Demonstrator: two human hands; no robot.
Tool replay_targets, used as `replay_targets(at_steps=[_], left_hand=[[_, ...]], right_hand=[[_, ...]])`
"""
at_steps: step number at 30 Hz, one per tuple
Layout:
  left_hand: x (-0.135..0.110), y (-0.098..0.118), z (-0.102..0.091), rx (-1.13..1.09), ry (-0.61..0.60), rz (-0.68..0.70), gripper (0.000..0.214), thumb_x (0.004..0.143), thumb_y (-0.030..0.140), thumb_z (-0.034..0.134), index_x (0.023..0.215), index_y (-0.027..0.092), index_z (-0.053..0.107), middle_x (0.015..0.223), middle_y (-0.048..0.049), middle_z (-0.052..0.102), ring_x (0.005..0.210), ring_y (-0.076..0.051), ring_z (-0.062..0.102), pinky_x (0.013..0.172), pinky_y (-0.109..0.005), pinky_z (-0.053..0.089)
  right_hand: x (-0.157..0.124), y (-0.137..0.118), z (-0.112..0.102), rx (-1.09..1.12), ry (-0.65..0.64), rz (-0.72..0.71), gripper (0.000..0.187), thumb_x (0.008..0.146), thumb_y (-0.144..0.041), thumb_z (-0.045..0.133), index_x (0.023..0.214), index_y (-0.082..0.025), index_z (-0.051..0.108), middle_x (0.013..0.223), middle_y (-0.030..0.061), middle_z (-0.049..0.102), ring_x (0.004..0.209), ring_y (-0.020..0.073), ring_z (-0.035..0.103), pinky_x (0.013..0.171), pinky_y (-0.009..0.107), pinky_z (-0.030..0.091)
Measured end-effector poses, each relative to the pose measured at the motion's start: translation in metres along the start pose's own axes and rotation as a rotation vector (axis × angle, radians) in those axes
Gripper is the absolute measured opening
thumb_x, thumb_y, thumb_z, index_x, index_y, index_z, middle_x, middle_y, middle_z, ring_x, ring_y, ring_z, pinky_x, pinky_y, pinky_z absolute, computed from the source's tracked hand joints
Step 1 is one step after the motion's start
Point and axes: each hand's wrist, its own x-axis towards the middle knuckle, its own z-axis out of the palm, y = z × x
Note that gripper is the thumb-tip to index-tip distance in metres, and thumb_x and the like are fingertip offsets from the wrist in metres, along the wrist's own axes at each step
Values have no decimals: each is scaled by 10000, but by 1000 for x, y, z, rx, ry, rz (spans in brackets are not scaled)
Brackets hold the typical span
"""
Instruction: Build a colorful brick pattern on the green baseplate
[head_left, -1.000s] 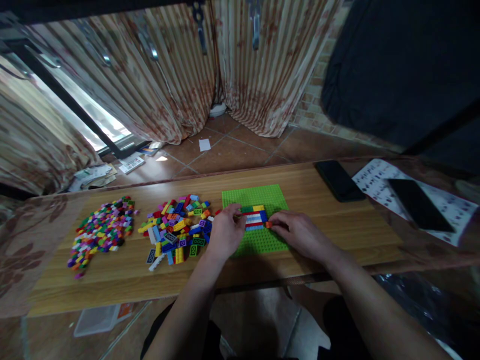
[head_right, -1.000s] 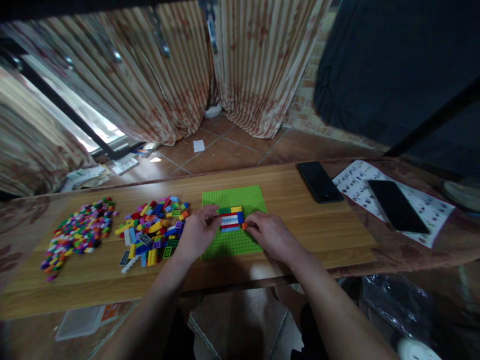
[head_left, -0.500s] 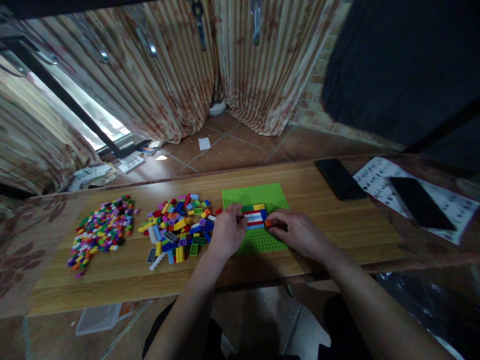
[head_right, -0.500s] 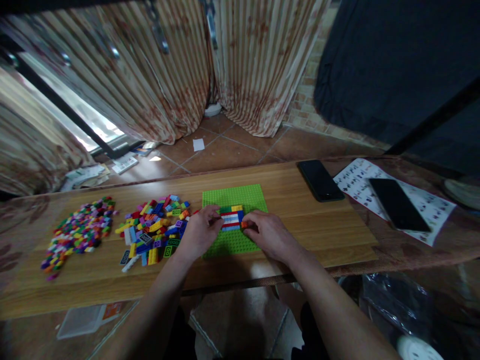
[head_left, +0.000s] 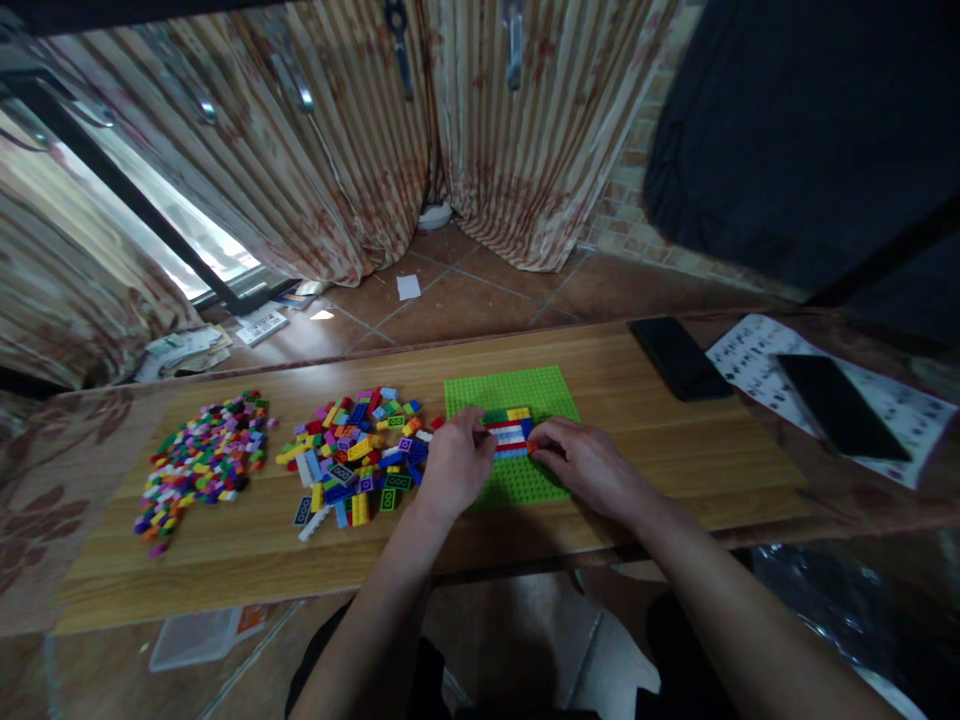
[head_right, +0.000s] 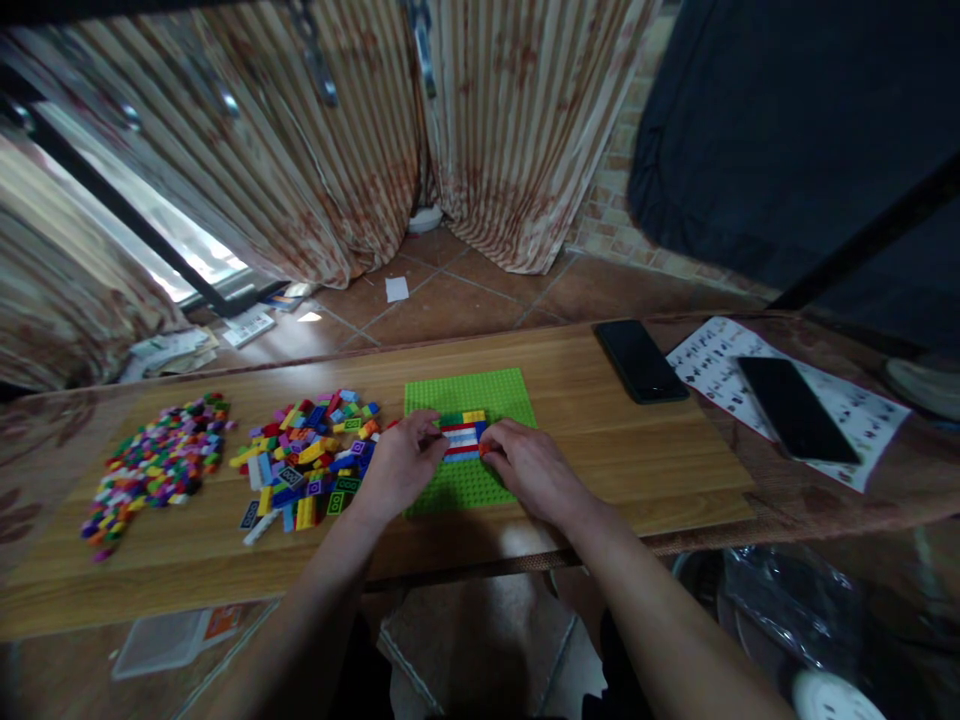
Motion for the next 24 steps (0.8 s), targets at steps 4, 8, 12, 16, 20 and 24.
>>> replay_targets(at_steps=[4, 8, 12, 16, 20, 24], left_hand=[[-1, 3, -1, 8, -2, -4, 332, 832, 160, 613, 1163, 140, 622, 968, -78, 738, 863, -180, 701, 789, -274, 536], [-4, 11, 1, 49, 27, -51, 384, 835, 245, 649, 1202, 142, 597, 1020, -95, 725, 904, -197, 695, 823, -304, 534], [-8, 22, 9, 150, 87, -78, 620, 789, 387, 711, 1304, 104, 515, 1157, -156, 666, 1015, -266, 669, 866, -370, 525], [-8, 29, 17, 235, 119, -114, 733, 760, 437, 729, 1352, 93, 464, 1211, -189, 619, 1096, -314, 632, 883, -403, 518], [-7, 31, 18, 261, 124, -117, 705, 769, 425, 722, 1340, 105, 462, 1221, -187, 606, 1113, -308, 623, 891, -395, 515], [-7, 32, 18, 265, 121, -114, 700, 771, 423, 718, 1338, 113, 450, 1223, -183, 604, 1121, -303, 623, 895, -388, 511]], right_hand=[[1, 4, 3, 19, 7, -6, 86, 882, -172, 582, 894, -221, 652, 889, 24, 676, 815, 176, 615, 757, 300, 432], [1, 5, 5, 45, 29, -21, 103, 878, -169, 575, 880, -225, 662, 872, 25, 676, 797, 172, 614, 748, 300, 442], [1, 3, 4, 58, 51, -16, 133, 856, -141, 566, 867, -220, 673, 849, 27, 673, 776, 168, 611, 730, 295, 445], [0, 3, -1, 127, 45, 31, 152, 810, -125, 605, 905, -212, 686, 832, 16, 684, 741, 157, 625, 693, 279, 452], [-2, 9, -6, 197, 85, 109, 171, 810, -157, 622, 958, -211, 689, 827, 11, 717, 725, 154, 649, 683, 276, 469], [-1, 10, -8, 163, 115, 117, 114, 862, -226, 589, 885, -215, 700, 851, 25, 737, 756, 172, 661, 705, 298, 467]])
